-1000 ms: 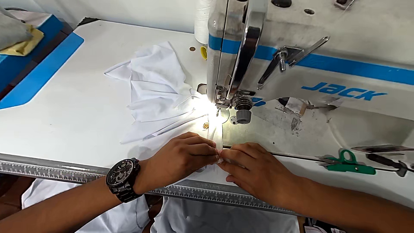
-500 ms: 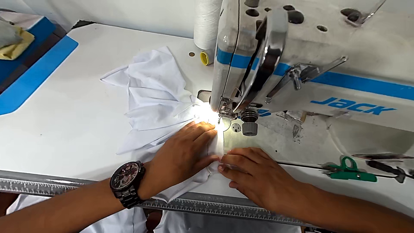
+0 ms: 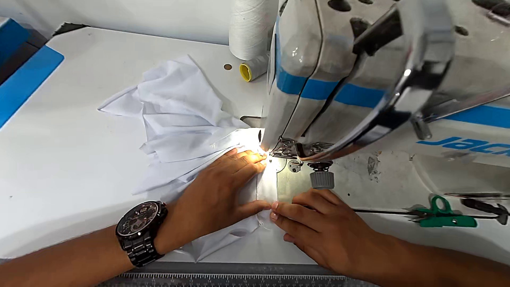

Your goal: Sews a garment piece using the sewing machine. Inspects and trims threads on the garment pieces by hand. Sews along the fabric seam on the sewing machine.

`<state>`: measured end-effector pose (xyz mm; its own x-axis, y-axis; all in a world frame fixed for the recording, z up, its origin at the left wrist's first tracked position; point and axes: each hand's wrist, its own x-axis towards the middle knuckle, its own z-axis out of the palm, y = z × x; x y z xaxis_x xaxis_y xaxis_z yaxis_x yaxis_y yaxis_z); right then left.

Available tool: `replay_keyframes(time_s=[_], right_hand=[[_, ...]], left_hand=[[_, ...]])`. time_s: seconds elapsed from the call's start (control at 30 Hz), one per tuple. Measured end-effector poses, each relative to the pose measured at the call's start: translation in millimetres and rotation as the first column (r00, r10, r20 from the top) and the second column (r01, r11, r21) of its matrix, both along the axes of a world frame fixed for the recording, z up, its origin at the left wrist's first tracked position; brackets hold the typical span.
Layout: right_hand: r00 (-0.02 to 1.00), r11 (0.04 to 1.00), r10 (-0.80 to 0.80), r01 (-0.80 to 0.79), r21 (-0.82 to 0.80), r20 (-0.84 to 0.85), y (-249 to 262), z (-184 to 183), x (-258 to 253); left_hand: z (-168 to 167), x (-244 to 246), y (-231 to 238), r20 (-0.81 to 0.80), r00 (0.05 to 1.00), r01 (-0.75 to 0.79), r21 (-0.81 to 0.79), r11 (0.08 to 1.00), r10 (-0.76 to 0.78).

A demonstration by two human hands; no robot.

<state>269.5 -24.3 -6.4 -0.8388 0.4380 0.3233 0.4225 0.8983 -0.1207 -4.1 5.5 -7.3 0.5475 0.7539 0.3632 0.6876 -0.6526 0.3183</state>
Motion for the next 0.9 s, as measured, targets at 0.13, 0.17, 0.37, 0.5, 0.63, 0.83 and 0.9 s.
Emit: replay_keyframes(time_s=[0.13, 0.17, 0.37, 0.5, 0.63, 0.83, 0.9], right_hand=[[1.0, 0.999, -0.031, 0.031, 0.019, 0.0, 7, -1, -3], [0.999, 0.999, -0.032, 0.032, 0.019, -0.002, 9, -1, -4], [0.998, 0.997, -0.07, 0.07, 0.019, -0.006, 23, 0, -6], [0.995, 0.995, -0.098, 0.099, -0.012, 0.013, 30, -1, -7], [0.992, 0.99, -0.122, 0.123, -0.064, 0.021, 39, -3, -9], [0.97, 0.972, -0.229, 0.233, -0.046, 0.077, 41, -3, -11], [0.964, 0.966, -0.256, 0.258, -0.021, 0.074, 42, -4, -11]], left_hand=[[2, -3, 12, -0.026, 1.0, 0.014, 0.001, 1.0, -0.014], [2, -4, 15, -0.028, 1.0, 0.015, -0.001, 1.0, -0.015], [3, -7, 31, -0.043, 0.999, 0.015, 0.009, 1.0, -0.015], [2, -11, 44, -0.07, 0.997, 0.018, -0.008, 1.0, -0.018], [8, -12, 57, -0.056, 0.998, 0.035, -0.003, 0.999, -0.035], [16, -14, 78, -0.061, 0.996, 0.065, -0.07, 0.995, -0.07], [1, -16, 90, -0.021, 0.997, 0.074, 0.01, 0.997, -0.073]])
